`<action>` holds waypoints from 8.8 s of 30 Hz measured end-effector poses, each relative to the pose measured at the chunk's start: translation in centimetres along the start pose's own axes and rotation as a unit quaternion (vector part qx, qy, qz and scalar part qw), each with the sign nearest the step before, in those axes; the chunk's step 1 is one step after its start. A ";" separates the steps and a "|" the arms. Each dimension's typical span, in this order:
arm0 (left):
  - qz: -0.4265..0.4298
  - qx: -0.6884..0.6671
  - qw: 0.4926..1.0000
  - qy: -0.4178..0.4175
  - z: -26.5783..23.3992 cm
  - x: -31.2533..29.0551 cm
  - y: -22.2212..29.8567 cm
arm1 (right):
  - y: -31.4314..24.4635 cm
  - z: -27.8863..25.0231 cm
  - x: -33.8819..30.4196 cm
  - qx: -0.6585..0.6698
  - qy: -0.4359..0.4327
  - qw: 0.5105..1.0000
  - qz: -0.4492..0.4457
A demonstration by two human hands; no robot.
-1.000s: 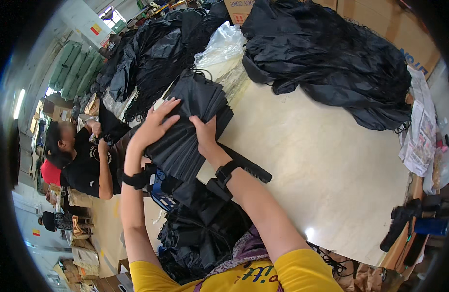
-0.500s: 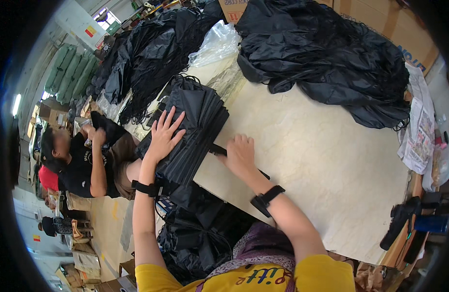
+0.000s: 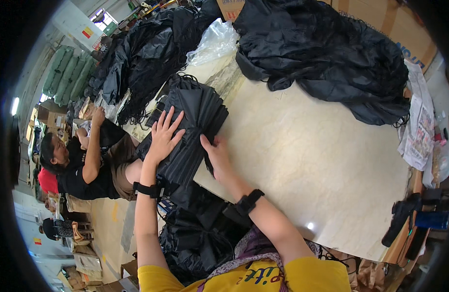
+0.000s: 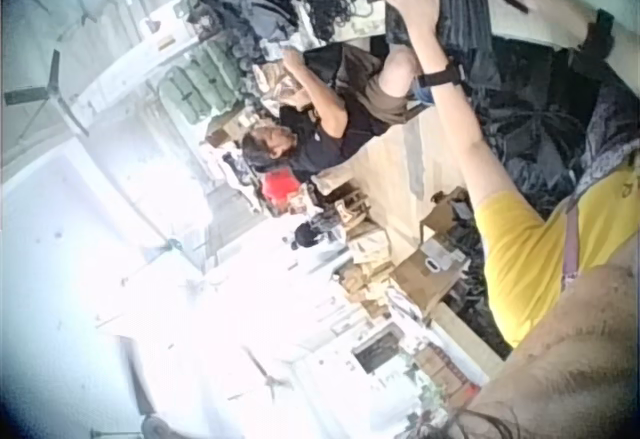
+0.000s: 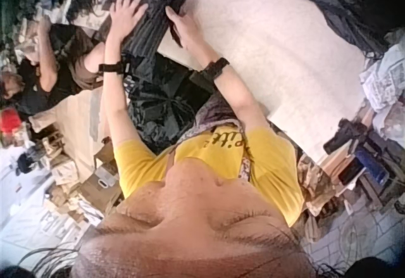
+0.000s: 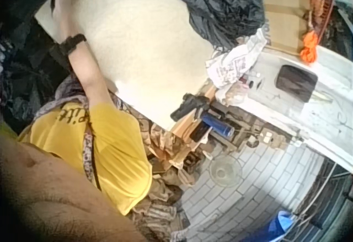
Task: Folding black drawstring bags and stacking them.
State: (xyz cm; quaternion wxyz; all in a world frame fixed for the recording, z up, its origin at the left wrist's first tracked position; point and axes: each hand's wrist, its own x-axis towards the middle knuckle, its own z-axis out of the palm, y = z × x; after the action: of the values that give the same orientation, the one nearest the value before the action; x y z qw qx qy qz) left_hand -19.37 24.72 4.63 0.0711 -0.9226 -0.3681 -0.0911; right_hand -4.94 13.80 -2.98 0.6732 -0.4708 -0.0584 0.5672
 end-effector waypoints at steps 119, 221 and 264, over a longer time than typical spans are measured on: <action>0.216 -0.424 0.879 0.035 -6.4 -1.8 24.4 | -13.2 -23.4 -15.0 -0.218 0.017 0.974 -0.060; 0.204 -0.472 0.780 -0.356 0.3 0.2 32.9 | -13.6 -25.1 -19.6 -0.299 0.035 0.906 -0.298; 0.569 -0.229 0.784 -0.090 -4.0 1.2 33.1 | -10.3 -28.1 -18.8 -0.343 -0.030 0.876 -0.337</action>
State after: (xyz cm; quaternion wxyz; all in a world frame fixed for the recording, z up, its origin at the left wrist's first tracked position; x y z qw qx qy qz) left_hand 3.93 0.96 6.66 -0.1373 -0.9577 0.2507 -0.0321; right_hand 12.97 -16.69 -2.68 0.6177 -0.6070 -0.4243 0.2643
